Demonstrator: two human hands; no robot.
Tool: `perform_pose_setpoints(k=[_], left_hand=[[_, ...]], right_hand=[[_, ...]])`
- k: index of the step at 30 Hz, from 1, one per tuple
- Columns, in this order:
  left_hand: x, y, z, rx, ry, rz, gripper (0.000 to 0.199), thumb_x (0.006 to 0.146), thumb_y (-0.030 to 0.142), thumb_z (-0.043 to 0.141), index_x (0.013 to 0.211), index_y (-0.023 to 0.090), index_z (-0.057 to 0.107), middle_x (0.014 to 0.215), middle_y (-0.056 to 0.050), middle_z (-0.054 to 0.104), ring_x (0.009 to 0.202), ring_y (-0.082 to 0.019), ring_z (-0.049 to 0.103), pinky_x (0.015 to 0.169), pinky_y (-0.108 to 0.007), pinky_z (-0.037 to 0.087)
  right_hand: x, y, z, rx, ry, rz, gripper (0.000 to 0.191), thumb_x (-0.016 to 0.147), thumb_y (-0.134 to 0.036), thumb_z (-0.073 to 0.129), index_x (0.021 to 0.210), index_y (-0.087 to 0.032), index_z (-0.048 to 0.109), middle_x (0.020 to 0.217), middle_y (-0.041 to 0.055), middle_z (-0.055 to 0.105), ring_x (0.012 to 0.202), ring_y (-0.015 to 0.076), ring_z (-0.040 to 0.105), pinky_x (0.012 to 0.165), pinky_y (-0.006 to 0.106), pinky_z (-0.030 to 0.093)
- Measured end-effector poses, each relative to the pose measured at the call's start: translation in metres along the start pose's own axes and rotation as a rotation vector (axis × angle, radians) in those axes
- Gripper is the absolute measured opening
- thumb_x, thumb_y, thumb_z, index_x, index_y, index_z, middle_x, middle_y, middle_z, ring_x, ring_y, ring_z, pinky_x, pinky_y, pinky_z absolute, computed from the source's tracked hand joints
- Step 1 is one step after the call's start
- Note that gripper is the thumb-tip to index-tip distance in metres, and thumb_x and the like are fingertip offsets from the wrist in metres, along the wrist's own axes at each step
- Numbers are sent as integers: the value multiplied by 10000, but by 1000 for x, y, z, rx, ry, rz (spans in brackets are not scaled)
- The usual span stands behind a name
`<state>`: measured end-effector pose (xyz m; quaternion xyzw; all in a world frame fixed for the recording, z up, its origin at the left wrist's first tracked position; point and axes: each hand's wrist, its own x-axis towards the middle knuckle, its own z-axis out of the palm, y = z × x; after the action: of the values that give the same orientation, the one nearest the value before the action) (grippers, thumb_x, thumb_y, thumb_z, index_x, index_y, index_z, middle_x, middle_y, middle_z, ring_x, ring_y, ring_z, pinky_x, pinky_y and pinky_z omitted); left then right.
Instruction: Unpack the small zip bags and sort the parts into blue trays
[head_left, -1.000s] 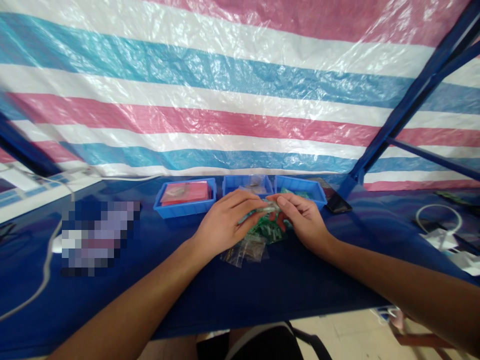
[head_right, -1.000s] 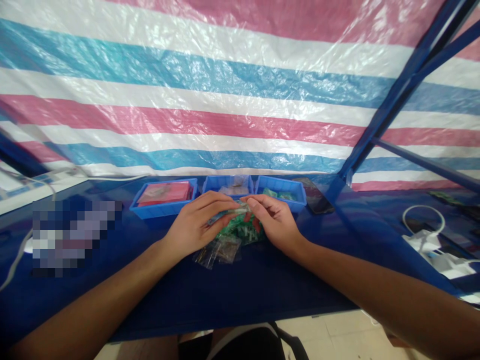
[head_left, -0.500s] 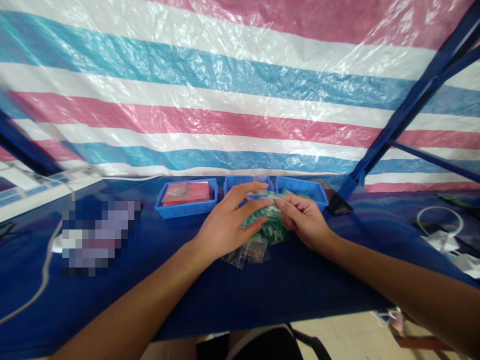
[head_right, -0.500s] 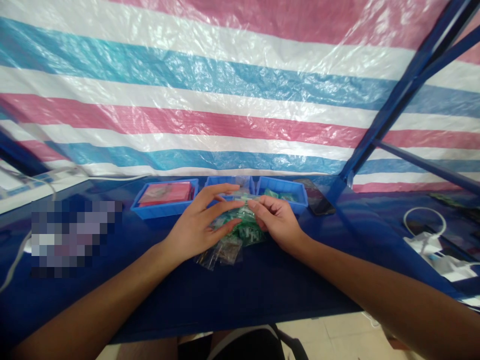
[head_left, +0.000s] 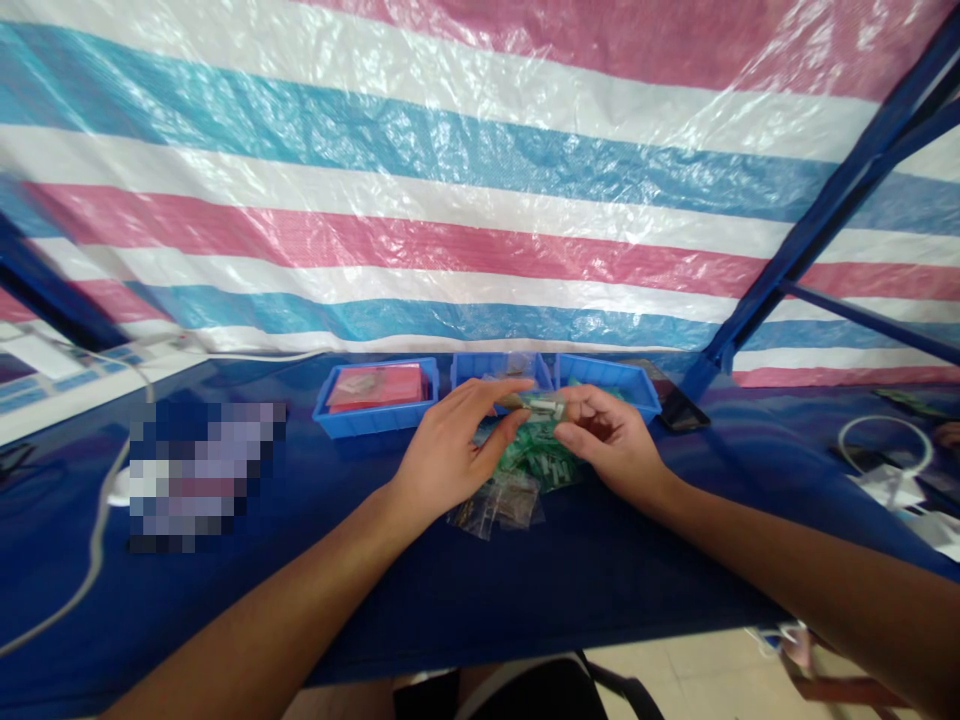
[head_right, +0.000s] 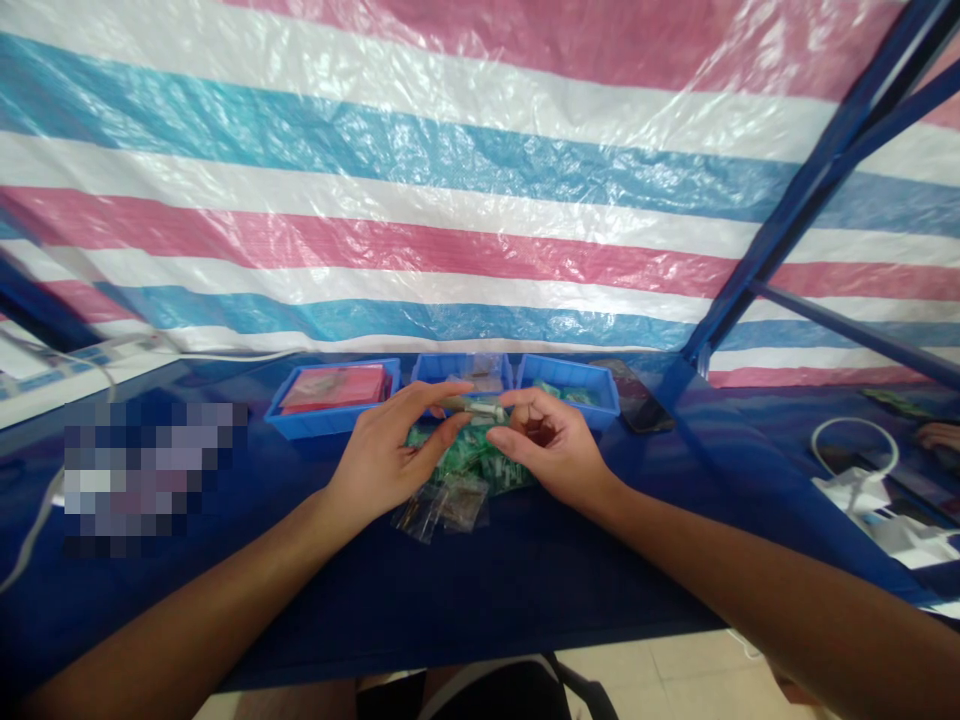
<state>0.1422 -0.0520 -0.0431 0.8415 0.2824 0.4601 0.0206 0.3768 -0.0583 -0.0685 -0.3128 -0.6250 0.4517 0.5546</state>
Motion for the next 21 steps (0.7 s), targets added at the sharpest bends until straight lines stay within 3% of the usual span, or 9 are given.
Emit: perform_pose_setpoints(k=[3, 10, 15, 18, 21], left_hand=[[-2, 1, 0, -8, -53, -42, 438, 1075, 272, 688, 1502, 234, 596, 1222, -67, 792, 1069, -203, 767, 1031, -354, 608], [3, -2, 0, -36, -78, 93, 515, 966, 343, 836, 1439, 247, 652, 1545, -147, 608, 1410, -304, 614, 1163, -468, 550], [3, -7, 1, -21, -84, 179, 285, 1050, 158, 676, 1314, 256, 719, 1355, -99, 738, 1280, -251, 681, 1115, -453, 566], [3, -6, 0, -58, -44, 165, 229, 1054, 174, 685, 1274, 224, 728, 1178, -87, 791, 1150, -233, 722, 1048, -420, 592], [3, -3, 0, -77, 9, 99, 184, 1054, 211, 705, 1234, 209, 743, 1116, -79, 804, 1055, -216, 743, 989, -382, 604]], right_hand=[[-1, -2, 1, -61, -6, 35, 400, 915, -513, 858, 767, -194, 669, 651, -41, 491, 589, 101, 373, 565, 281, 300], [-1, 11, -5, 74, 23, 182, 458, 973, -552, 796, 741, -206, 606, 574, -64, 416, 516, 91, 313, 507, 290, 216], [-1, 16, -4, 160, -17, 220, 494, 978, -539, 796, 694, -215, 552, 548, -69, 390, 489, 92, 297, 494, 293, 201], [-1, 13, -2, 150, -8, 190, 523, 1005, -559, 752, 681, -219, 522, 538, -66, 387, 488, 97, 307, 497, 292, 219], [1, 8, -2, 151, 60, 117, 427, 1010, -558, 745, 800, -229, 571, 609, -63, 454, 516, 103, 348, 505, 279, 260]])
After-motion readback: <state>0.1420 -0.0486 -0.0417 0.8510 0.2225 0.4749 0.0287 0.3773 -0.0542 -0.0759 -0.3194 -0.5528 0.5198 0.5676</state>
